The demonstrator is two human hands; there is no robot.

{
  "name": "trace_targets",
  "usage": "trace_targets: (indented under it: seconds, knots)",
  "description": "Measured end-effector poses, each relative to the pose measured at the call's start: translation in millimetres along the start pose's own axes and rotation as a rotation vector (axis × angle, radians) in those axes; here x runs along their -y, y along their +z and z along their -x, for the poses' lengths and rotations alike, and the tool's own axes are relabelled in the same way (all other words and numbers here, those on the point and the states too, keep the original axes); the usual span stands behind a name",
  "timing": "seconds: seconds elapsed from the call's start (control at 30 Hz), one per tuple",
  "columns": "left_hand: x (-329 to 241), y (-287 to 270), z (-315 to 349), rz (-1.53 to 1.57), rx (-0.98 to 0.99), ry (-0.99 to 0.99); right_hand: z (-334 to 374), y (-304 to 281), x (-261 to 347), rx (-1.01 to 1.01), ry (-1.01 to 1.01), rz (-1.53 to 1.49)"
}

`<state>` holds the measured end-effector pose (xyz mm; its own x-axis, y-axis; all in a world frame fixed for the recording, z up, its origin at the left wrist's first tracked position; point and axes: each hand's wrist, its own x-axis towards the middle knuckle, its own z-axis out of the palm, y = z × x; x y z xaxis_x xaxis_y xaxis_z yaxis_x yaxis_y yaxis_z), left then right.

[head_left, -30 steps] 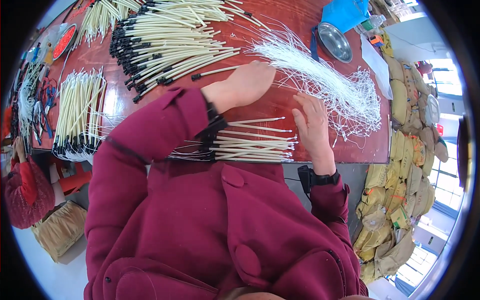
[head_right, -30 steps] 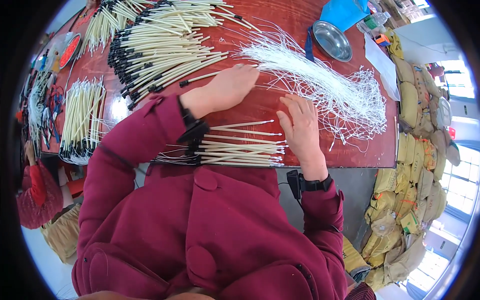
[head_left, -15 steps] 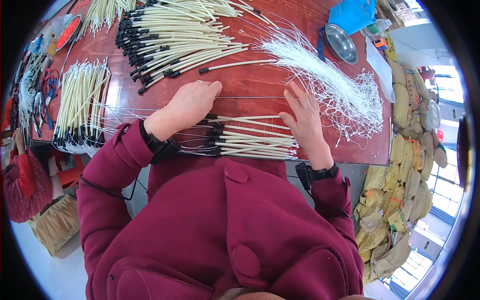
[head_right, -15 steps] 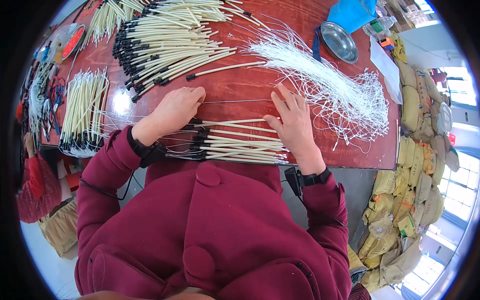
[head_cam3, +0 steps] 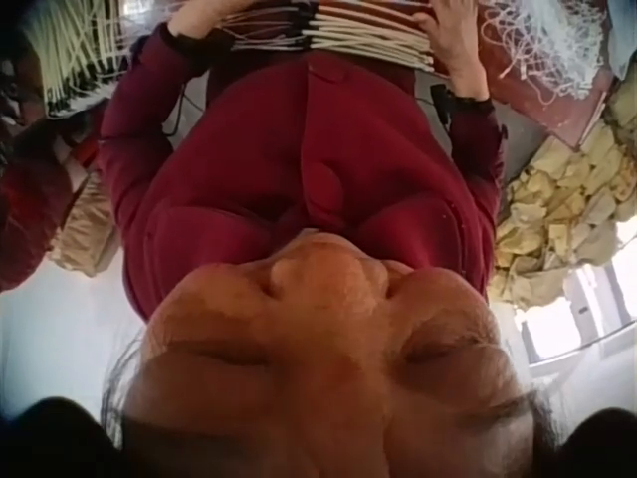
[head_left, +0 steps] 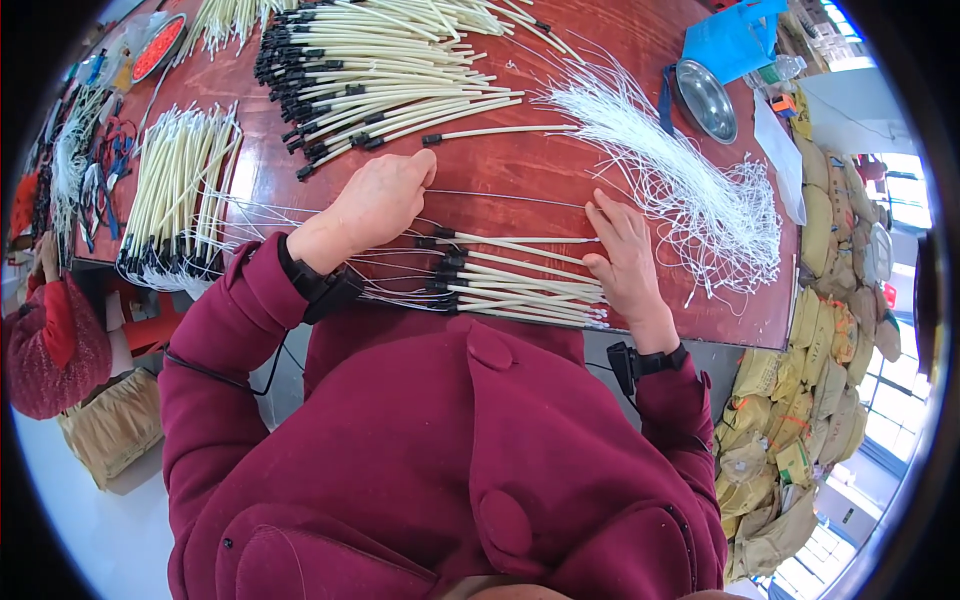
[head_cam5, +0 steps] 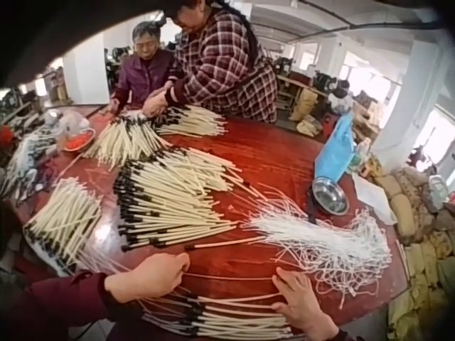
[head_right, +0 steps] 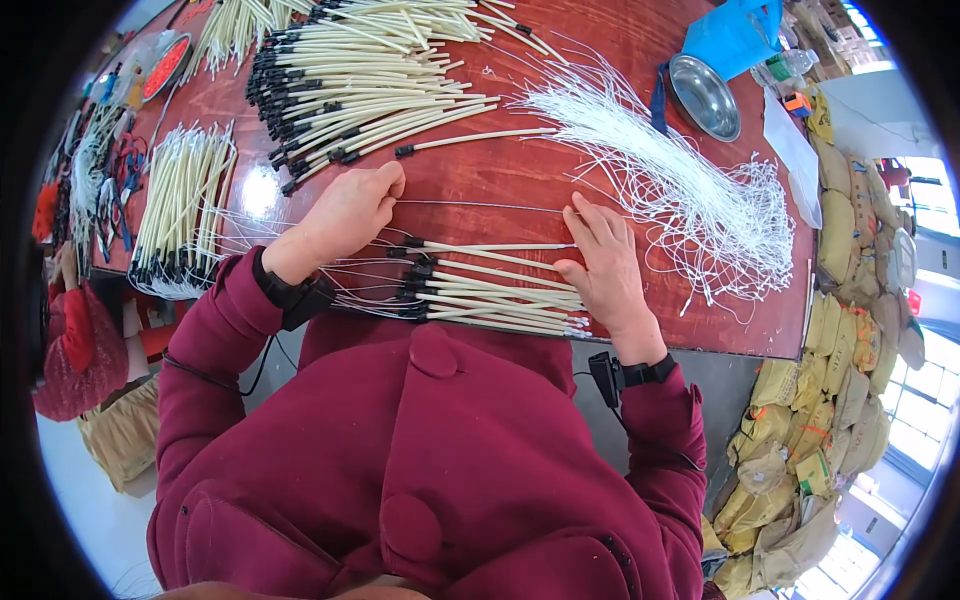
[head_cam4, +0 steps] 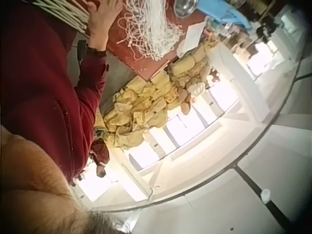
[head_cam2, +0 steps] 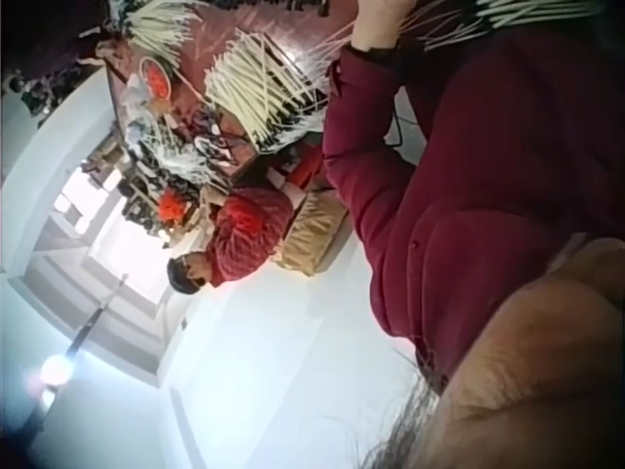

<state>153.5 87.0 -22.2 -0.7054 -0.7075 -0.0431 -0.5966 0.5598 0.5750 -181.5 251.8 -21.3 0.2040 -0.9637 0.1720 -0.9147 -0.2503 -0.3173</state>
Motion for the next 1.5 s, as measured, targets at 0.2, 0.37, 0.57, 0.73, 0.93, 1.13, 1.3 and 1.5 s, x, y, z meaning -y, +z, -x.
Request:
trace_targets:
  seconds: [0.2,0.37,0.57,0.73,0.93,1.13,1.3,1.5]
  knots:
    - [-13.2,-17.0,-8.6,-0.173,0.064,-0.086,2.3,-1.2,-2.5,0.005,0.004,-0.010]
    - [-20.9,-6.3,-50.5,-0.274,-0.127,0.305,3.2,-2.9,-3.6,0.008,-0.017,-0.036]
    - [-43.5,51.8,-136.4,-0.286,-0.366,0.418,-0.1,0.5,-3.1,-0.040,-0.046,-0.087]
    - [-51.9,52.2,-136.6,-0.370,-0.300,0.334,-1.1,-1.1,1.4,-0.030,-0.023,-0.059]
    - [-47.9,10.0,-76.8,-0.345,-0.259,0.208,-3.8,-0.9,1.0,-0.055,-0.023,-0.087]
    - [-11.3,-19.8,7.7,-0.251,-0.253,0.172,-4.2,-1.3,-4.8,-0.050,-0.024,-0.120]
    - [-0.9,-21.0,39.3,-0.238,-0.290,0.148,-2.2,0.0,-10.7,-0.025,-0.029,-0.107]
    - [18.7,-24.3,61.6,-0.147,-0.341,0.080,-2.0,-5.4,-5.1,-0.013,0.008,-0.068]
